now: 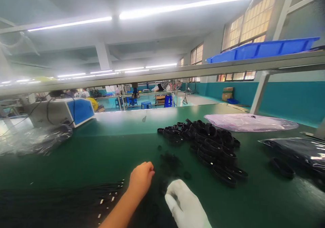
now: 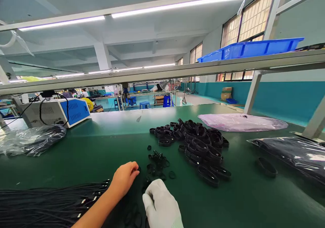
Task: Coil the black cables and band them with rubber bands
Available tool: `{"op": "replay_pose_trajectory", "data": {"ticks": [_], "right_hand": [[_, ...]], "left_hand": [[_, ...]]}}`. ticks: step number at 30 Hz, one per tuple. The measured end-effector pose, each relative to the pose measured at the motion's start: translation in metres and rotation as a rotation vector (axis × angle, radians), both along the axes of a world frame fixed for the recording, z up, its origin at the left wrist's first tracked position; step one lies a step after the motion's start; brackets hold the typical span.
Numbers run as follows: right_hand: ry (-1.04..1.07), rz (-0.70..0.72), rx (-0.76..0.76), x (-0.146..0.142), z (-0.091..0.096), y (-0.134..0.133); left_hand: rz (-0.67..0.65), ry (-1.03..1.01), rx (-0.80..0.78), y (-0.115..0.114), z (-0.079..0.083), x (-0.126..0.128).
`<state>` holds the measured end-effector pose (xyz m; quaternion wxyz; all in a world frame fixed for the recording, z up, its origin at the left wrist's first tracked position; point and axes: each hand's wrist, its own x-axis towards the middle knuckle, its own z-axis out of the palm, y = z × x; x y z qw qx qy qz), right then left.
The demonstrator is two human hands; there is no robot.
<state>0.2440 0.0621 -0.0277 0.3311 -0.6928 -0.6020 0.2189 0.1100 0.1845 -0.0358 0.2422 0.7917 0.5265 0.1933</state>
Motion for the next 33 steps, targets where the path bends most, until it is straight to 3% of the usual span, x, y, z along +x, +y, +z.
{"op": "replay_pose_trajectory", "data": {"ticks": [4, 7, 9, 12, 15, 17, 22, 27, 30, 33], "right_hand": [[0.412, -0.058, 0.005, -0.002, -0.003, 0.004], [0.638, -0.037, -0.083, -0.006, -0.004, 0.006], [0.660, -0.013, -0.146, -0.006, -0.004, 0.007], [0.652, 0.007, -0.184, -0.004, 0.000, 0.007], [0.640, 0.025, -0.189, -0.001, 0.006, 0.005], [0.575, 0.037, -0.179, 0.000, 0.008, 0.002], [0.115, 0.171, -0.050, -0.004, 0.007, -0.001], [0.277, 0.064, -0.001, -0.007, -0.003, 0.002], [0.309, -0.062, -0.012, 0.003, -0.004, 0.005], [0.333, -0.191, -0.003, 0.016, 0.003, 0.008]], "left_hand": [[-0.096, -0.236, -0.182, -0.027, 0.005, -0.004], [-0.146, -0.443, -0.313, -0.051, 0.005, -0.004], [-0.131, -0.629, -0.397, -0.061, 0.004, -0.007], [0.005, -0.869, -0.442, -0.063, 0.010, -0.019], [0.108, -1.005, -0.454, -0.057, 0.021, -0.036], [0.102, -1.046, -0.477, -0.053, 0.025, -0.044], [-0.048, -0.890, -0.540, -0.056, 0.010, -0.038], [-0.094, -0.699, -0.471, -0.069, -0.005, -0.018], [-0.039, -0.611, -0.372, -0.066, 0.002, -0.024], [0.052, -0.308, -0.178, -0.056, 0.015, -0.039]]}}
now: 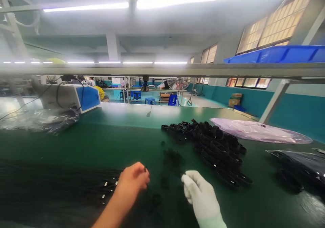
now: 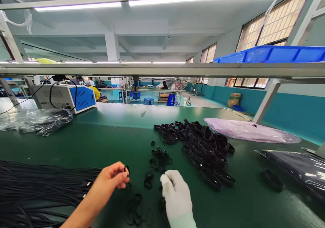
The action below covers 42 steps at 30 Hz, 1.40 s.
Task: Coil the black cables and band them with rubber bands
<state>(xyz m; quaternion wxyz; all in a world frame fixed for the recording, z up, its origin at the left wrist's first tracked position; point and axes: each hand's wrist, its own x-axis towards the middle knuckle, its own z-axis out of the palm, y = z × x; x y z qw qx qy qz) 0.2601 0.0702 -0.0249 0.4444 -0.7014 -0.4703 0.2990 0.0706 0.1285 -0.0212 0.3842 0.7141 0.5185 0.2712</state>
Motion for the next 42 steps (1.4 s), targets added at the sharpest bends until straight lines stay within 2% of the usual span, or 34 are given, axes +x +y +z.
{"op": "replay_pose_trajectory", "data": {"ticks": [2, 5, 7, 11, 16, 22, 25, 30, 34, 37, 42], "right_hand": [[-0.137, 0.028, -0.032, 0.006, 0.006, 0.001], [-0.437, 0.215, -0.154, 0.006, 0.014, 0.000], [-0.520, 0.277, -0.206, 0.004, 0.016, -0.002], [-0.547, 0.204, -0.197, 0.004, 0.015, -0.003], [-0.450, 0.116, -0.099, 0.010, 0.011, 0.000], [-0.219, 0.143, -0.037, 0.008, -0.003, 0.005], [-0.214, 0.155, 0.010, 0.006, -0.010, 0.007], [-0.228, 0.124, 0.063, 0.006, -0.016, 0.012], [-0.194, 0.105, 0.096, 0.008, -0.017, 0.012], [-0.134, 0.074, 0.102, 0.009, -0.016, 0.012], [0.006, 0.093, 0.074, 0.006, -0.014, 0.012]], "left_hand": [[0.017, 0.239, 0.070, 0.004, 0.007, -0.007], [0.024, 0.431, 0.111, 0.006, 0.013, -0.004], [0.027, 0.499, 0.158, 0.007, 0.014, 0.007], [-0.021, 0.481, 0.231, 0.020, 0.004, 0.036], [-0.062, 0.358, 0.185, 0.036, -0.013, 0.050], [-0.195, 0.156, 0.049, 0.028, -0.006, 0.040], [-0.180, 0.169, 0.070, 0.028, -0.001, 0.033], [-0.039, 0.315, 0.187, 0.036, -0.005, 0.033], [-0.096, 0.267, 0.200, 0.035, -0.017, 0.051], [-0.099, 0.153, 0.128, 0.037, -0.020, 0.058], [-0.163, -0.099, -0.109, 0.034, -0.011, 0.053]]}}
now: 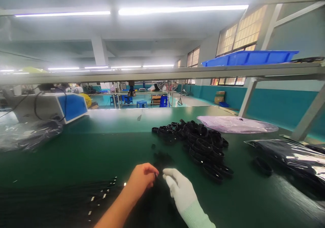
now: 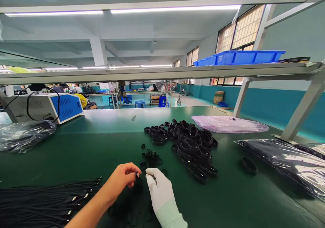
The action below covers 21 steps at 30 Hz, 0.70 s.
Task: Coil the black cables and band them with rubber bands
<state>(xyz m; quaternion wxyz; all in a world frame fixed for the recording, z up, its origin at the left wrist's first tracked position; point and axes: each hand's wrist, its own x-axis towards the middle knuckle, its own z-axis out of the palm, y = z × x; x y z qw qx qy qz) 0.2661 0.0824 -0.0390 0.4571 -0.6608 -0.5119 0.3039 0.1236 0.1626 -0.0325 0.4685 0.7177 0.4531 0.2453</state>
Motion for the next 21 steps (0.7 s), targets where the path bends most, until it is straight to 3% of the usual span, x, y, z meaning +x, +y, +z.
{"op": "replay_pose_trajectory", "data": {"ticks": [4, 8, 15, 21], "right_hand": [[0.036, 0.091, -0.005, -0.010, 0.000, -0.004], [-0.069, 0.078, 0.018, -0.014, 0.004, -0.008], [-0.321, -0.060, 0.022, 0.003, 0.013, -0.004], [-0.502, -0.011, -0.082, 0.004, -0.002, 0.005]], "left_hand": [[-0.009, -0.110, -0.073, -0.015, 0.002, 0.001], [-0.022, -0.074, -0.055, -0.019, 0.002, 0.000], [0.110, 0.299, 0.298, 0.009, 0.013, -0.023], [0.062, 0.591, 0.487, 0.001, 0.008, -0.012]]}}
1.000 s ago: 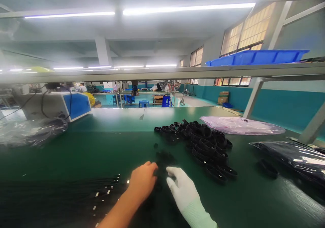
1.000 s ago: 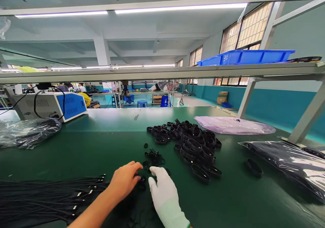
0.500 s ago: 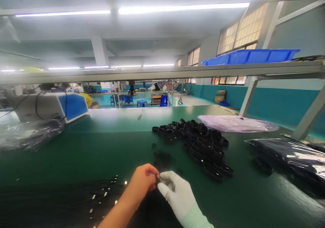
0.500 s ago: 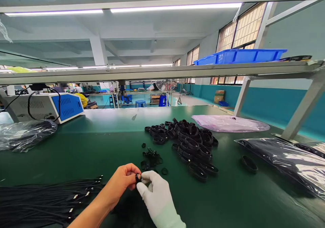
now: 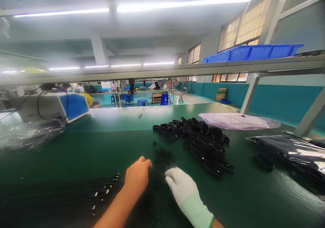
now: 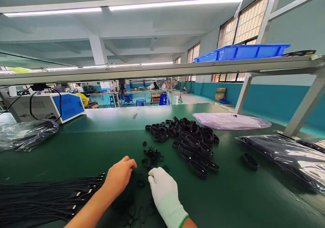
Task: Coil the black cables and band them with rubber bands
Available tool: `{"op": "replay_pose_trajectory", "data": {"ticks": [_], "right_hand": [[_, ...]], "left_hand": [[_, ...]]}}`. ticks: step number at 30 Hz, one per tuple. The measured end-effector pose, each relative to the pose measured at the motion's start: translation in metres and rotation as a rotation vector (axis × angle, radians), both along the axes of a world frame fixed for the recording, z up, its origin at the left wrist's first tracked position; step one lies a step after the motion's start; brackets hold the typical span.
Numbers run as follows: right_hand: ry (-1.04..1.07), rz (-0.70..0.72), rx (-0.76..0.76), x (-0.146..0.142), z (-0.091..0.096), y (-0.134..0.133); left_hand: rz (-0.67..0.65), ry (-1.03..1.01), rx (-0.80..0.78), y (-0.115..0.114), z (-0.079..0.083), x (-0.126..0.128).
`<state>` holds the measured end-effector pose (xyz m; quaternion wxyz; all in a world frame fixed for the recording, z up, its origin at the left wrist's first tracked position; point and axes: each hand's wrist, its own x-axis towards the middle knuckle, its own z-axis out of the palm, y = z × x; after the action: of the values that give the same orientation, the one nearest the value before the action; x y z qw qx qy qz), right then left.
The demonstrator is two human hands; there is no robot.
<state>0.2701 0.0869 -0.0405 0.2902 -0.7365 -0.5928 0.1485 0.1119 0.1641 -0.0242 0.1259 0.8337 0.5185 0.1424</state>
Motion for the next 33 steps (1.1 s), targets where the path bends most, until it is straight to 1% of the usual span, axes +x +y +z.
{"op": "replay_pose_trajectory", "data": {"ticks": [3, 6, 10, 13, 16, 18, 20, 22, 24, 26, 30, 33], "right_hand": [[-0.046, 0.000, -0.045, -0.003, -0.004, 0.003], [-0.059, -0.006, -0.057, -0.002, -0.005, 0.002], [-0.026, -0.031, -0.016, 0.002, -0.002, -0.001], [0.023, -0.055, 0.021, 0.003, -0.001, -0.001], [0.089, -0.055, 0.058, 0.002, -0.001, 0.000], [0.148, -0.042, 0.095, 0.001, -0.001, -0.001], [0.228, -0.028, 0.130, -0.001, 0.002, -0.003], [0.319, -0.002, 0.151, -0.003, 0.006, -0.006], [0.408, 0.040, 0.152, -0.008, 0.010, -0.009], [0.502, 0.088, 0.132, -0.014, 0.012, -0.011], [0.675, 0.110, 0.052, -0.021, 0.006, -0.008], [0.759, 0.076, 0.028, -0.018, -0.002, -0.002]], "left_hand": [[-0.051, 0.075, 0.027, -0.002, -0.006, 0.013], [-0.103, 0.124, 0.042, 0.006, -0.008, 0.022], [-0.133, 0.116, 0.053, 0.013, -0.003, 0.016], [-0.170, 0.056, 0.015, 0.006, 0.002, 0.008], [-0.222, -0.044, -0.082, -0.006, 0.001, 0.002], [-0.194, -0.148, -0.159, -0.010, -0.001, -0.001], [-0.160, -0.282, -0.271, -0.011, 0.000, -0.007], [-0.160, -0.425, -0.413, -0.012, 0.001, -0.013], [-0.174, -0.553, -0.547, -0.016, 0.003, -0.017], [-0.168, -0.659, -0.636, -0.022, 0.003, -0.017], [-0.132, -0.791, -0.720, -0.031, -0.001, -0.012], [-0.082, -0.847, -0.703, -0.026, -0.003, -0.014]]}}
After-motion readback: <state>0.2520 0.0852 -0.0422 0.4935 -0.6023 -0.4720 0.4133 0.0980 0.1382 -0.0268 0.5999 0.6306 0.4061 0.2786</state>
